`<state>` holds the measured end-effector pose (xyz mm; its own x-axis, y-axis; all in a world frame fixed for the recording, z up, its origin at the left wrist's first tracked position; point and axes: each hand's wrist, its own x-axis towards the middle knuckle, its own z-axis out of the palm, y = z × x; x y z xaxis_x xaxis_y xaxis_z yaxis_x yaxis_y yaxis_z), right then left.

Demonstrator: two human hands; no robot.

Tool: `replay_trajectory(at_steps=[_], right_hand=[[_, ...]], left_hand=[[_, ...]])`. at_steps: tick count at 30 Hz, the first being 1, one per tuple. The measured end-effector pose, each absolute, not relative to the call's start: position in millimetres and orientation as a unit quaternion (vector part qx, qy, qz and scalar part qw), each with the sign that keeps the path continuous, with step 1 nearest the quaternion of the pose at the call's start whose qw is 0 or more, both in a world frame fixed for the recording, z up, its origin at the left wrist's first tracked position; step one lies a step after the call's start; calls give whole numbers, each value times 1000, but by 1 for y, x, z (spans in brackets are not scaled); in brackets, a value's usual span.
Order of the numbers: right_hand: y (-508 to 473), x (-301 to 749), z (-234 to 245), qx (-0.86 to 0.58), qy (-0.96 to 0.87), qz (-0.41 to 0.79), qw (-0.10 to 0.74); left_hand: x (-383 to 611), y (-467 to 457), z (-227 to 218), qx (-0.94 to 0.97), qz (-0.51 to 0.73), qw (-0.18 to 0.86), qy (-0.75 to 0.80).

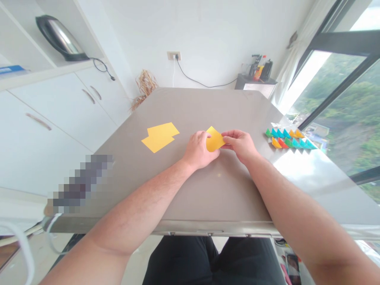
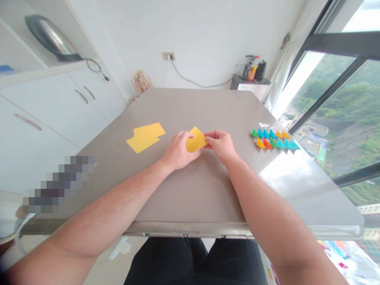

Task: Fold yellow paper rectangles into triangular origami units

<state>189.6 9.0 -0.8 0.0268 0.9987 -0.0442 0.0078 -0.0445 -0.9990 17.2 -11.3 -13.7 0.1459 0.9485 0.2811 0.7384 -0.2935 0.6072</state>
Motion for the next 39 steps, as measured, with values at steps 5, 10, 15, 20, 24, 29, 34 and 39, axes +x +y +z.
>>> replay_trajectory(at_steps=[5,10,15,20,24,29,34,39], right_hand=[[8,190,0,-508,-490,506,496],[10,191,-2,-441,-474,540,538],[10,190,-4,-428,-470,549,543],[8,187,-3,-449,-483,549,513],[9,187,-4,-441,-504,547,503],[12,187,-9,-447,-501,527,522],[11,184,-9,-450,-507,518,522],[9,182,-7,-452,-514,511,520]], left_hand=[[17,-12,-12,736,331,159,569],[15,-7,-14,715,387,151,562],[13,-5,-12,673,430,195,569],[13,-5,-11,626,480,283,545],[14,-5,-12,592,497,381,508],[14,-5,-14,593,482,420,490],[15,-2,-18,585,488,413,500],[15,-1,-17,556,503,443,491]])
